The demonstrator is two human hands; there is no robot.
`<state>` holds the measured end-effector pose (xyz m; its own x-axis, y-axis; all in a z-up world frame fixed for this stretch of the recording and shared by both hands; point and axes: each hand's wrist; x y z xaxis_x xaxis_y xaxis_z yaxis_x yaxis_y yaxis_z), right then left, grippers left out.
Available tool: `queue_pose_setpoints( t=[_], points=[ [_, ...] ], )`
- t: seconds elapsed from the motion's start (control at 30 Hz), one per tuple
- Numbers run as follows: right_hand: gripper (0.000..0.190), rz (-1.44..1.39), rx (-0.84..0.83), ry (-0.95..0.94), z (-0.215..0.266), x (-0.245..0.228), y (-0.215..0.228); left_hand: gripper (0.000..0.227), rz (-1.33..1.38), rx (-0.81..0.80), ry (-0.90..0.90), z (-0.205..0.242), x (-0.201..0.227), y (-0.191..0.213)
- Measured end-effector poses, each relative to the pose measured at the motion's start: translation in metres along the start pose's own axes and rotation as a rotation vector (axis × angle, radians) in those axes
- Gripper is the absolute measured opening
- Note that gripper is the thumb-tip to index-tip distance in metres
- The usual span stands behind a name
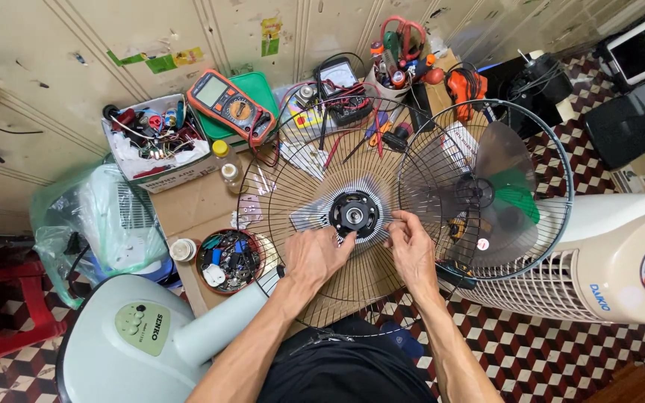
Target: Assembling and cleaning the components of a pedestal fan on the floor.
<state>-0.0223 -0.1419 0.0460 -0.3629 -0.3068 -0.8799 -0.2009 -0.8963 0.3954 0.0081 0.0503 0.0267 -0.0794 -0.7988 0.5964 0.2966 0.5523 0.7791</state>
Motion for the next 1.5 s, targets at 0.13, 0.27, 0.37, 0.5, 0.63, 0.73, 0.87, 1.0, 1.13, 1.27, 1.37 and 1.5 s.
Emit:
queue_pose_setpoints(
  t=[0.13, 0.27, 0.37, 0.5, 0.63, 0.73, 0.87, 1.0, 1.13, 1.27, 1.37, 1.5],
  points=[
    [0.034, 0.024, -0.008, 0.0, -0.001, -0.002, -0.003, 0.066, 0.092, 0.187, -0.13, -0.005, -0.004, -0.005],
    [0.034, 0.024, -0.006, -0.005, 0.0, -0.004, -0.003, 0.082, 0.085, 0.176, -0.242, -0.008, -0.002, 0.004],
    [0.035, 0.019, -0.01, -0.023, 0.001, -0.005, -0.001, 0.047, -0.007, -0.022, 0.0, -0.006, -0.001, 0.011],
    [0.035, 0.036, -0.012, -0.048, 0.002, -0.008, -0.003, 0.064, 0.055, 0.077, -0.086, -0.009, 0.0, 0.011],
    [0.033, -0.021, -0.006, -0.02, -0.002, 0.011, -0.006, 0.093, 0.065, 0.07, -0.265, -0.022, -0.002, 0.0],
    [0.033, 0.005, 0.031, -0.026, 0.004, 0.002, -0.001, 0.083, 0.008, 0.154, -0.377, -0.027, -0.01, -0.008],
    [0.033, 0.032, 0.045, -0.082, 0.011, -0.012, 0.001, 0.069, -0.025, 0.067, -0.285, -0.03, 0.002, 0.002],
    [0.033, -0.087, 0.052, -0.051, 0.016, -0.008, 0.002, 0.059, 0.003, 0.145, -0.241, -0.021, 0.019, 0.019],
    [0.034, -0.195, 0.091, -0.048, 0.033, -0.033, 0.013, 0.058, 0.027, 0.258, -0.22, -0.005, 0.044, 0.044],
    [0.038, -0.223, 0.11, -0.059, 0.047, -0.033, 0.025, 0.058, 0.114, 0.243, -0.361, 0.004, 0.081, 0.043],
    [0.044, -0.275, 0.193, -0.012, 0.05, -0.024, 0.038, 0.06, 0.167, 0.27, -0.527, -0.001, 0.107, 0.03],
    [0.044, -0.27, 0.421, 0.062, 0.046, -0.024, 0.073, 0.063, 0.266, 0.237, -0.634, -0.011, 0.144, 0.019]
  ],
)
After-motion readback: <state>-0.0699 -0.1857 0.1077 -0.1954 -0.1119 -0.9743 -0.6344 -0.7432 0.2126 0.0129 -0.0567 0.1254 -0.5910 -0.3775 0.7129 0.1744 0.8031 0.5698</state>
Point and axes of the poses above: each hand's wrist, its own z-axis away from the middle knuckle, its own y-axis out of the back of the hand, x = y × z, and after that the axes turned 1 degree about x, right-handed
